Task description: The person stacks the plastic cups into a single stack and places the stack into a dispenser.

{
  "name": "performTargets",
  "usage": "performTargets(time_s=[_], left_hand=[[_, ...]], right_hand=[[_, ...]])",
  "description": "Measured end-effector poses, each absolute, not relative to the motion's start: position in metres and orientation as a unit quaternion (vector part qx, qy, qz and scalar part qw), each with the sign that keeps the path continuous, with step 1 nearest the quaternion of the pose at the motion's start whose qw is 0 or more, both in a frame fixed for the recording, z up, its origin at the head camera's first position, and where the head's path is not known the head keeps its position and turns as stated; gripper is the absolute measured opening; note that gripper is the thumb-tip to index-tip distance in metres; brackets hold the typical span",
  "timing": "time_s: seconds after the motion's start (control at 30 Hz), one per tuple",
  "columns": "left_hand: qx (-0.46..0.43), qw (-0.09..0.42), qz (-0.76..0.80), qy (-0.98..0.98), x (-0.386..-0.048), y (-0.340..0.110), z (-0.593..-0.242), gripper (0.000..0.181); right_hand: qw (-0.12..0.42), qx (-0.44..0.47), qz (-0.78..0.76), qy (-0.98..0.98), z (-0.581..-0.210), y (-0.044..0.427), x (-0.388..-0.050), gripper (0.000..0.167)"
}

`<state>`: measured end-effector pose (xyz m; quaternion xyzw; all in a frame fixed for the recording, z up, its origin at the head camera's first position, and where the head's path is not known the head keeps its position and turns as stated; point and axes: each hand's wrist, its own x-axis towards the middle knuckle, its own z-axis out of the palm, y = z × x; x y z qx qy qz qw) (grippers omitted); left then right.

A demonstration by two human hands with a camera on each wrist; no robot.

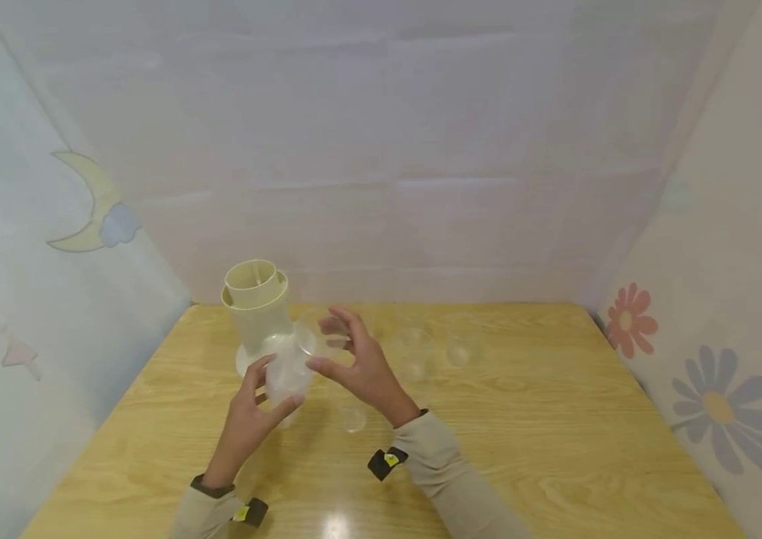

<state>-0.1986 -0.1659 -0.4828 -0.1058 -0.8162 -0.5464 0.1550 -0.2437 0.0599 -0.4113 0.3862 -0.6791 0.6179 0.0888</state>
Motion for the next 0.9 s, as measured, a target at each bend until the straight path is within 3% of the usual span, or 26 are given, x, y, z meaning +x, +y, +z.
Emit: performTargets(time_s=[0.37, 0.9], left_hand=[[-0.110, 0.161, -0.542, -0.817, -0.196, -0.166, -0.480, 0.075], [-0.118, 0.164, -0.542, -0.816, -0.197, -0.165, -0.484, 0.074]], right_hand=[[0.068, 0.387, 0.616, -0.683, -0.389, 0.050, -0.224, 0.074], [0.040, 0.377, 0.627, -0.681, -0.408, 0.040, -0.231, 0.073]])
